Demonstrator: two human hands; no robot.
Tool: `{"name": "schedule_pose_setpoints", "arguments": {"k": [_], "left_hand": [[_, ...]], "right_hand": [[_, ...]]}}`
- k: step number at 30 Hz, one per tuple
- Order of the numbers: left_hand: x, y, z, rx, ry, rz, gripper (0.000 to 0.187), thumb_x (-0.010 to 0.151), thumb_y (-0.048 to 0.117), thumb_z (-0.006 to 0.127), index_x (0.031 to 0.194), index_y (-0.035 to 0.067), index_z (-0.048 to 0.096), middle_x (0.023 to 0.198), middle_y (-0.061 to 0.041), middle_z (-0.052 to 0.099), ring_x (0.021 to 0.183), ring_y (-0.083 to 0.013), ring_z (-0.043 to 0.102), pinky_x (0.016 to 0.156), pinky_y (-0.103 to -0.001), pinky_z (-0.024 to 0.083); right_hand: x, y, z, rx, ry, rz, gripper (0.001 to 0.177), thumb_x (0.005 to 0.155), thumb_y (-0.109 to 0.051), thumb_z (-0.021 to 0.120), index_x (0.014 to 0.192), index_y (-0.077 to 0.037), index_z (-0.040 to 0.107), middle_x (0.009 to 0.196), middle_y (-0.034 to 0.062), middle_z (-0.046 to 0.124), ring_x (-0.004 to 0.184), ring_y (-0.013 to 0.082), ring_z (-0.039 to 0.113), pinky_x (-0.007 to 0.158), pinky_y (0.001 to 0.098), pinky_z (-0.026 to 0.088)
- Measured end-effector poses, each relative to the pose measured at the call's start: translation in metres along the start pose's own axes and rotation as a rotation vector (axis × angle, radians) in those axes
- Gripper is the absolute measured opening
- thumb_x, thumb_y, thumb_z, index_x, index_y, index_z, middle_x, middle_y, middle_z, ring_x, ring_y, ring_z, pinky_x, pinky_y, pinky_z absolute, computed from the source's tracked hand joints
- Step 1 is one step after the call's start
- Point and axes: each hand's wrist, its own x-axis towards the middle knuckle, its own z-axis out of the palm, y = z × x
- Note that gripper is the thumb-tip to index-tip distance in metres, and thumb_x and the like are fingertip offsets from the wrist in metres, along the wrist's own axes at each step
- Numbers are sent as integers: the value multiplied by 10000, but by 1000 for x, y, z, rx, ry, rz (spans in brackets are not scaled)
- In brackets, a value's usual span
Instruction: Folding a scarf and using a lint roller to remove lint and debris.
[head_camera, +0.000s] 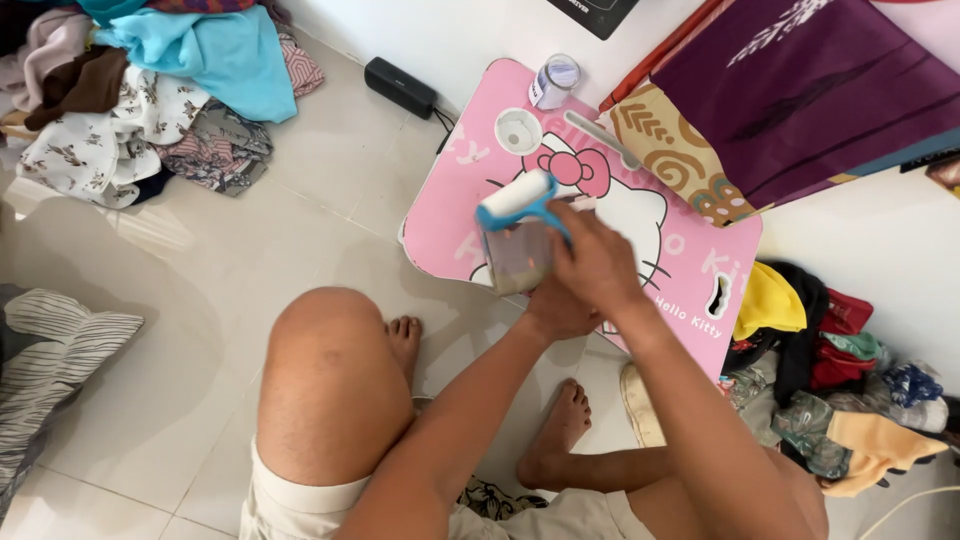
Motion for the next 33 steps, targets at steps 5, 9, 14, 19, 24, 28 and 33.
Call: {"name": "schedule_pose_setpoints", "arguments": {"k": [5, 9, 14, 19, 24, 28, 33], "left_hand": [[-7, -19, -84, -46, 127, -297, 496, 990, 280, 476, 1421, 51, 564, 1600, -173, 433, 1534, -357, 325, 1268, -605, 179], [-26, -51, -104, 3, 130, -398, 514, 975, 246, 451, 1431, 27, 539, 1615, -207, 389, 1539, -395, 292, 1256, -632, 135], [-41, -67, -107, 65, 89, -529, 599, 1011, 333, 474, 1497, -16, 473, 1644, -219, 342, 1552, -401, 245, 1258, -639, 87], [-46, -69, -100, 71, 43, -561, 636, 1030, 374, 449, 1539, -5, 406, 1662, -218, 294, 1545, -420, 240, 1240, -674, 83], [-44, -68, -105, 70, 17, -584, 650, 1044, 404, 397, 1550, -4, 380, 1668, -228, 265, 1543, -435, 239, 1239, -676, 75], [-43, -68, -110, 83, -74, -598, 670, 1044, 414, 367, 1562, -11, 346, 1677, -236, 222, 1555, -434, 202, 1243, -668, 70], [-41, -67, -113, 68, -133, -611, 673, 1053, 422, 333, 1574, -4, 315, 1686, -233, 189, 1564, -426, 175, 1250, -664, 53]], "right_hand": [[-22, 37, -46, 8, 254, 31, 361, 1038, -272, 583, 1393, -222, 622, 1129, 125, 720, 1045, 374, 697, 846, 522, 561], [-53, 35, -72, -12, 251, 102, 325, 1057, -248, 578, 1366, -168, 640, 1086, 140, 732, 990, 366, 716, 805, 488, 574], [-74, 33, -31, -32, -55, 304, 358, 1003, -338, 542, 1345, -255, 610, 999, 174, 739, 968, 447, 725, 847, 604, 563], [-68, 13, 7, -70, -90, 299, 349, 1034, -296, 475, 1354, -193, 568, 928, 186, 700, 872, 472, 737, 775, 594, 584], [-39, 0, 3, -69, -49, 257, 358, 1062, -216, 430, 1373, -93, 558, 925, 233, 676, 842, 478, 738, 734, 597, 590], [-12, 6, 13, -65, -38, 246, 353, 1061, -235, 446, 1369, -99, 553, 912, 208, 675, 866, 463, 740, 745, 585, 591], [5, 15, 16, -32, -48, 263, 351, 1046, -271, 458, 1355, -130, 551, 913, 214, 675, 887, 492, 725, 786, 605, 572]]}}
